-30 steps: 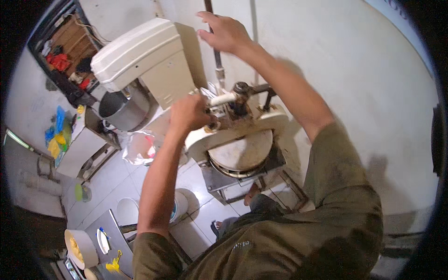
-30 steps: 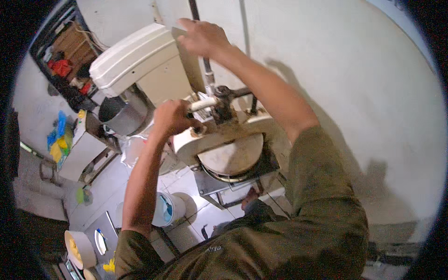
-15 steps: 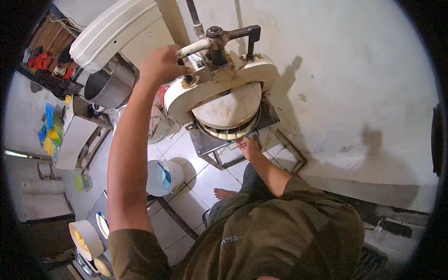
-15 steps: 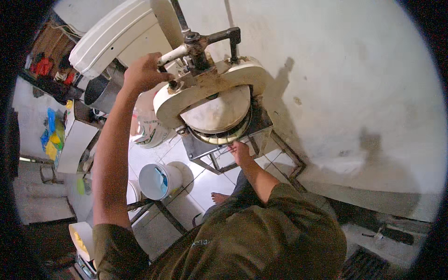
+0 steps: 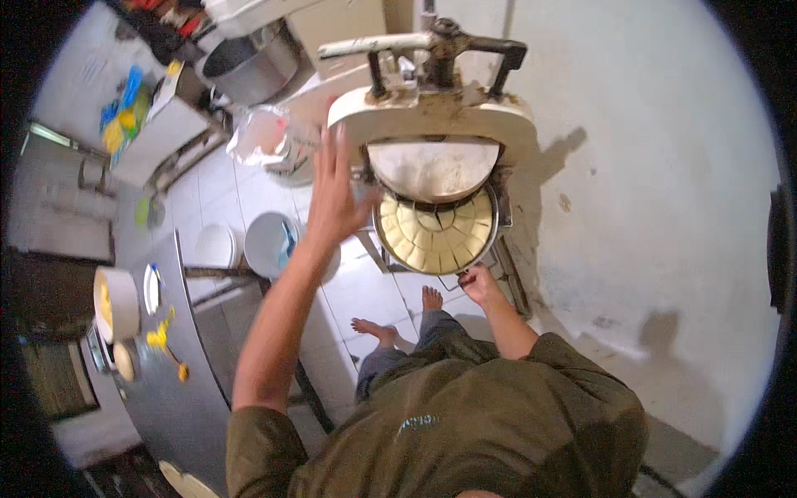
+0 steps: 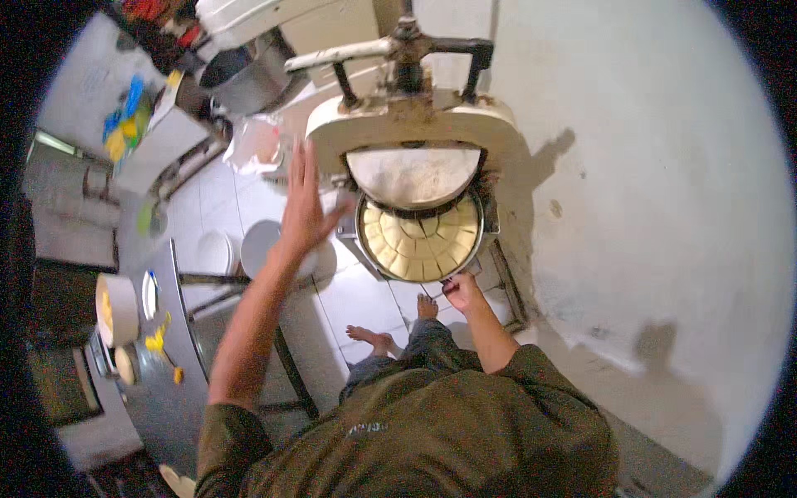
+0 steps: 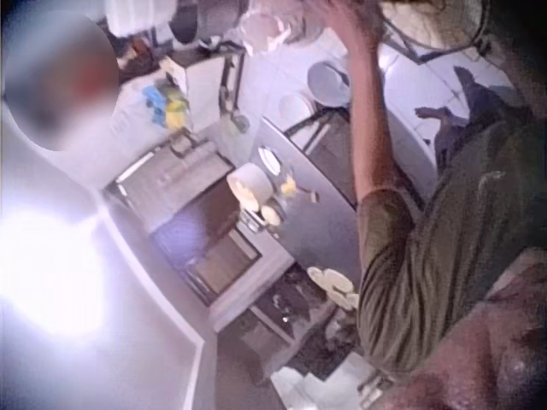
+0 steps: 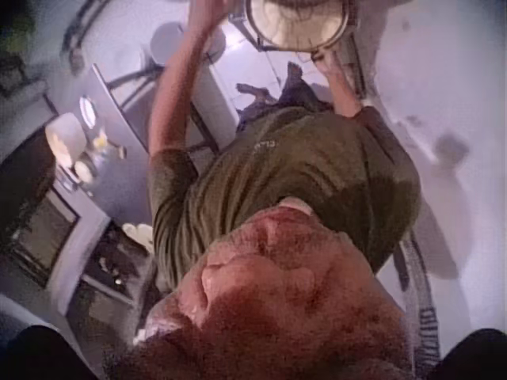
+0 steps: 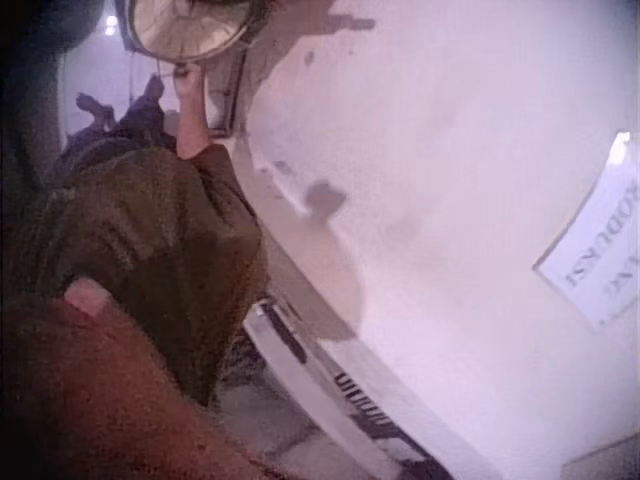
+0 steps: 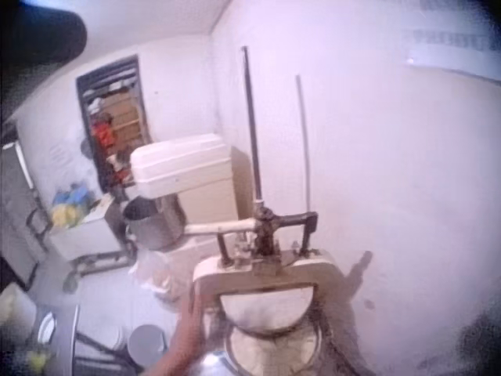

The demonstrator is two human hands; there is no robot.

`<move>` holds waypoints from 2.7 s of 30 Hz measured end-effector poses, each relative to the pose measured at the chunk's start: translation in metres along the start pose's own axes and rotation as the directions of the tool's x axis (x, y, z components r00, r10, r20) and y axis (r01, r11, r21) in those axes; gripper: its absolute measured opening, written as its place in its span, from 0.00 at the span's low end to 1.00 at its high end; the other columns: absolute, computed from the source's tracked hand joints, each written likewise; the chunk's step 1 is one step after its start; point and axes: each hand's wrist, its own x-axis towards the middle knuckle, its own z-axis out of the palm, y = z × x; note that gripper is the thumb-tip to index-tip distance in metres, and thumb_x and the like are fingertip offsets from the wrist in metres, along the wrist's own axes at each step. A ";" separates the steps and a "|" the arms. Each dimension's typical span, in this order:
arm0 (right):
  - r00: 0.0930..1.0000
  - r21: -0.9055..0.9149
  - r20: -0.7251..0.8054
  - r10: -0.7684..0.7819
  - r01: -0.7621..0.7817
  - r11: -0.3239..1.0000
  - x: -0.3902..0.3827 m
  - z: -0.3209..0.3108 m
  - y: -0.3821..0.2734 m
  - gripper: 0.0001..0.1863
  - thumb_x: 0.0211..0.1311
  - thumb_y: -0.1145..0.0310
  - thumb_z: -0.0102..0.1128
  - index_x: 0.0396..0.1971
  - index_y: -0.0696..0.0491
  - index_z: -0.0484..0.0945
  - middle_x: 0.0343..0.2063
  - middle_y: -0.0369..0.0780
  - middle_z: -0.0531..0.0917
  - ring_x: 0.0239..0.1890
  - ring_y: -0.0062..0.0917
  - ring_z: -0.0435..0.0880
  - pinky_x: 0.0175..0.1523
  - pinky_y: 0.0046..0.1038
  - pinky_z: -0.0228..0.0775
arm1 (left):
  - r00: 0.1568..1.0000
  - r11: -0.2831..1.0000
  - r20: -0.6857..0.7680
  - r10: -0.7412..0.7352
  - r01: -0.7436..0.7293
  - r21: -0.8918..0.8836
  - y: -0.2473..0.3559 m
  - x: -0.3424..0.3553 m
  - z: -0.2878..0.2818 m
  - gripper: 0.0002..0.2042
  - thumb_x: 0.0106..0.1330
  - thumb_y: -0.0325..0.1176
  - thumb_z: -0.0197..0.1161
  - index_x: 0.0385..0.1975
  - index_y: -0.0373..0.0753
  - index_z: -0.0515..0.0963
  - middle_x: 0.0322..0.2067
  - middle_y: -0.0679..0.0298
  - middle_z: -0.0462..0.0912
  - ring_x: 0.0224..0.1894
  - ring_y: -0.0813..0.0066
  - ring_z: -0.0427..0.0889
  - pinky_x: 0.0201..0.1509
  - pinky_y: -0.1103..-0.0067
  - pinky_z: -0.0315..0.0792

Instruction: The person flattens dough by hand on a metal table, places it into a circular metal pan, and then uses a manual dough divider machine to press and score the dough in the pan.

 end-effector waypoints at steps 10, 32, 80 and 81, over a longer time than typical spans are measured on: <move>0.975 -0.375 -0.188 0.116 -0.180 0.909 -0.194 0.062 -0.062 0.22 0.64 0.74 0.58 0.58 0.48 0.72 0.35 0.30 0.80 0.23 0.15 0.70 0.29 0.22 0.67 | -0.316 -0.454 -0.539 -0.781 0.880 0.143 0.124 -0.664 -0.122 0.58 0.65 0.72 0.59 0.81 0.38 0.38 0.79 0.38 0.32 0.80 0.32 0.34 0.80 0.42 0.37; 0.251 -0.807 0.160 0.955 -0.525 0.272 0.057 0.232 -0.163 0.03 0.55 0.77 0.55 0.30 0.54 0.73 0.23 0.35 0.74 0.23 0.21 0.72 0.27 0.19 0.65 | -0.613 -0.761 -0.707 -0.353 0.628 -0.164 0.430 -0.259 0.123 0.52 0.65 0.78 0.47 0.82 0.53 0.43 0.81 0.50 0.34 0.81 0.40 0.40 0.75 0.31 0.33; -0.541 0.638 0.553 0.634 0.764 0.095 -0.147 0.542 0.614 0.21 0.67 0.46 0.60 0.44 0.49 0.83 0.44 0.45 0.86 0.55 0.40 0.83 0.57 0.51 0.68 | -0.602 -0.770 -0.724 -0.338 0.619 -0.155 0.309 -0.414 -0.008 0.49 0.63 0.73 0.56 0.77 0.45 0.57 0.78 0.43 0.48 0.76 0.37 0.56 0.76 0.36 0.40; -0.542 0.638 0.578 0.610 0.766 0.077 -0.153 0.530 0.614 0.21 0.67 0.46 0.60 0.44 0.49 0.83 0.43 0.45 0.86 0.55 0.40 0.83 0.57 0.51 0.69 | -0.610 -0.783 -0.726 -0.317 0.600 -0.162 0.309 -0.415 -0.003 0.49 0.63 0.73 0.56 0.77 0.45 0.58 0.78 0.43 0.49 0.76 0.38 0.56 0.75 0.36 0.41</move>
